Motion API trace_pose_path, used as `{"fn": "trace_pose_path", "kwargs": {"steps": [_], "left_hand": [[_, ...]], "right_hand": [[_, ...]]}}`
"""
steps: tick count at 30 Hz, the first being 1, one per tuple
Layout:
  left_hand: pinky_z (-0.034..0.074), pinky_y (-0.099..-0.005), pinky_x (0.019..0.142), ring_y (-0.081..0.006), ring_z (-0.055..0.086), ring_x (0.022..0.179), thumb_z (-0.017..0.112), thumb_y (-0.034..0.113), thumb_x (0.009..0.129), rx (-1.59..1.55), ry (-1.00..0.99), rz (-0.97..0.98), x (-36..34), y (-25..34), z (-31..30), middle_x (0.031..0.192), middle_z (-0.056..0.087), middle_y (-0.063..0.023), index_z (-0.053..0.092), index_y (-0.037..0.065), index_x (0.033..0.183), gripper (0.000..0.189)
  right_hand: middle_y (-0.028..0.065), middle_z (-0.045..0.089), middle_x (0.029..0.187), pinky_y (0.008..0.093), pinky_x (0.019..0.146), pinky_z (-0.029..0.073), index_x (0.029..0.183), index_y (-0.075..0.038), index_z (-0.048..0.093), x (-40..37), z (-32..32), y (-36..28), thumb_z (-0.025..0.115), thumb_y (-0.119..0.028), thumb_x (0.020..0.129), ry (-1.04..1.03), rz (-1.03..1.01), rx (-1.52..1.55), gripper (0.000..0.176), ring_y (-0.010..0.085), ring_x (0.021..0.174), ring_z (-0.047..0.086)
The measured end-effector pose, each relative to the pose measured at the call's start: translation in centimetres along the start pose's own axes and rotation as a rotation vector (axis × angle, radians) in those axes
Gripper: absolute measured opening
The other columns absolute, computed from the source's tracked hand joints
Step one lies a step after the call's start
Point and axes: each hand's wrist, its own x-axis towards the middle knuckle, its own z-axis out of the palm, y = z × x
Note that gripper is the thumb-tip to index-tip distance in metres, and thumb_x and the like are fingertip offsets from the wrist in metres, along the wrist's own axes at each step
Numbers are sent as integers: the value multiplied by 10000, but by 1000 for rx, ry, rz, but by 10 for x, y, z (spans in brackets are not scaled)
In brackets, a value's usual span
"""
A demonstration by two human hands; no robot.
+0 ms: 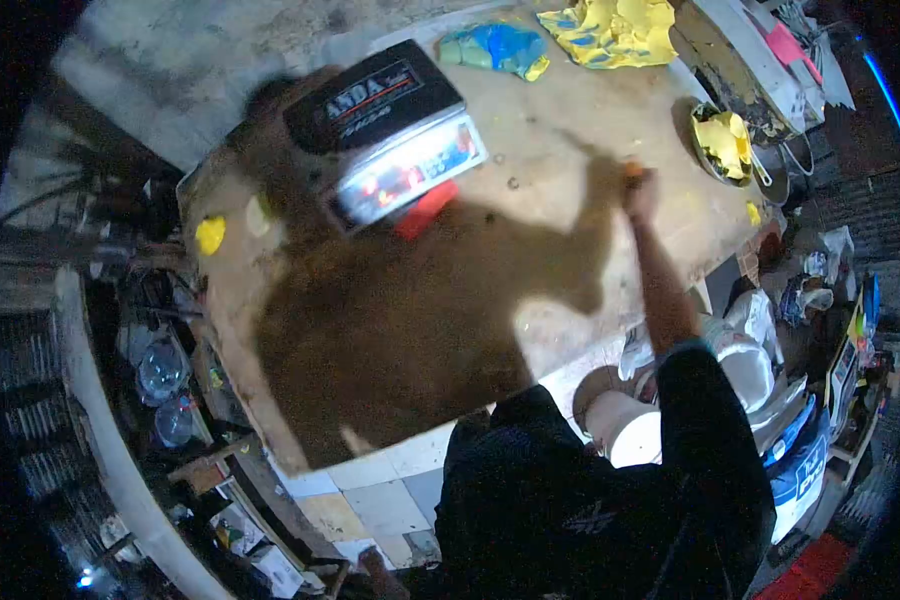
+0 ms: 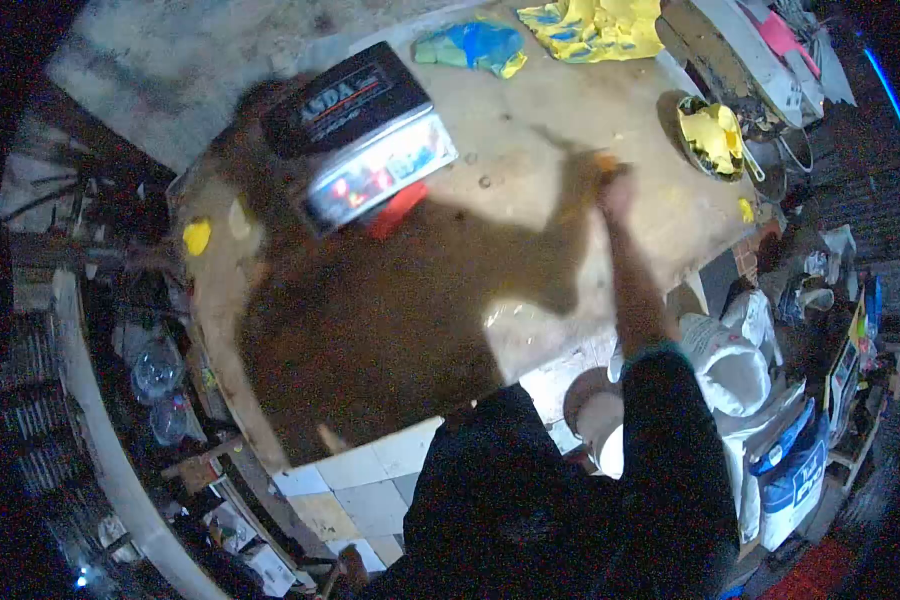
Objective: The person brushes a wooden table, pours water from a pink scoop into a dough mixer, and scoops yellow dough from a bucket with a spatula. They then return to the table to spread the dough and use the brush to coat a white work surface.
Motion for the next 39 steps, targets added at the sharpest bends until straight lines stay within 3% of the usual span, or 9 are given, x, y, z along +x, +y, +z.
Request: {"fn": "trace_pose_path", "kwargs": {"steps": [5,9,13,17,19,22,28,35,39], "left_hand": [[381,-399,691,-233,488,819,579,253,761,-91,-123,-40,-34,87,61,867,559,-96,556,70,901,231],[388,-396,655,-229,495,782,575,249,764,-161,-165,14,-40,145,85,851,560,-88,554,72,911,230],[395,-392,619,-224,502,746,572,244,767,-178,-191,43,-41,180,97,834,561,-80,552,74,921,230],[403,-389,583,-219,509,709,568,240,770,-181,-195,9,-44,181,100,818,561,-71,550,77,931,229],[406,-387,566,-217,512,691,566,237,772,-195,-192,-24,-42,165,98,810,562,-67,549,78,935,229],[412,-384,539,-214,517,663,563,234,774,-215,-199,-67,-42,124,78,797,562,-61,548,79,943,229],[423,-379,485,-207,527,608,558,227,779,-374,-210,-142,-41,21,25,773,563,-48,545,82,957,230],[436,-373,423,-199,539,544,551,219,784,-726,-222,-12,33,-117,-44,744,564,-34,542,86,975,233],[404,-343,373,-194,528,516,549,244,777,-710,-163,96,61,-187,-68,688,529,-26,539,106,971,238]], "right_hand": [[79,586,838,277,615,454,897,-24,560,-160,34,-190,504,-148,752,-728,-164,870,199,141,745,550],[82,583,877,279,652,453,916,-32,558,-117,28,-177,512,-92,722,-1042,-266,1048,209,139,786,545],[86,580,916,281,689,452,935,-40,556,104,17,-43,520,-36,691,-489,-186,822,246,137,827,539],[170,566,860,347,618,463,957,-48,544,247,5,86,527,-163,721,118,-121,222,263,290,746,581],[170,525,918,410,623,458,960,-98,543,255,-4,102,534,-180,729,139,-86,-177,245,339,758,556],[165,507,854,412,692,423,1003,-62,544,230,6,93,518,-268,774,41,-38,-342,309,379,774,517],[147,519,836,376,683,425,966,-60,529,12,59,-59,514,-234,764,28,-49,220,266,310,773,527],[155,556,852,351,686,433,930,-41,550,-359,54,-387,521,-257,757,-723,-368,862,278,281,797,547],[160,577,861,337,688,438,909,-30,562,-367,28,-368,525,-270,752,-842,-374,951,289,264,810,559]]}}
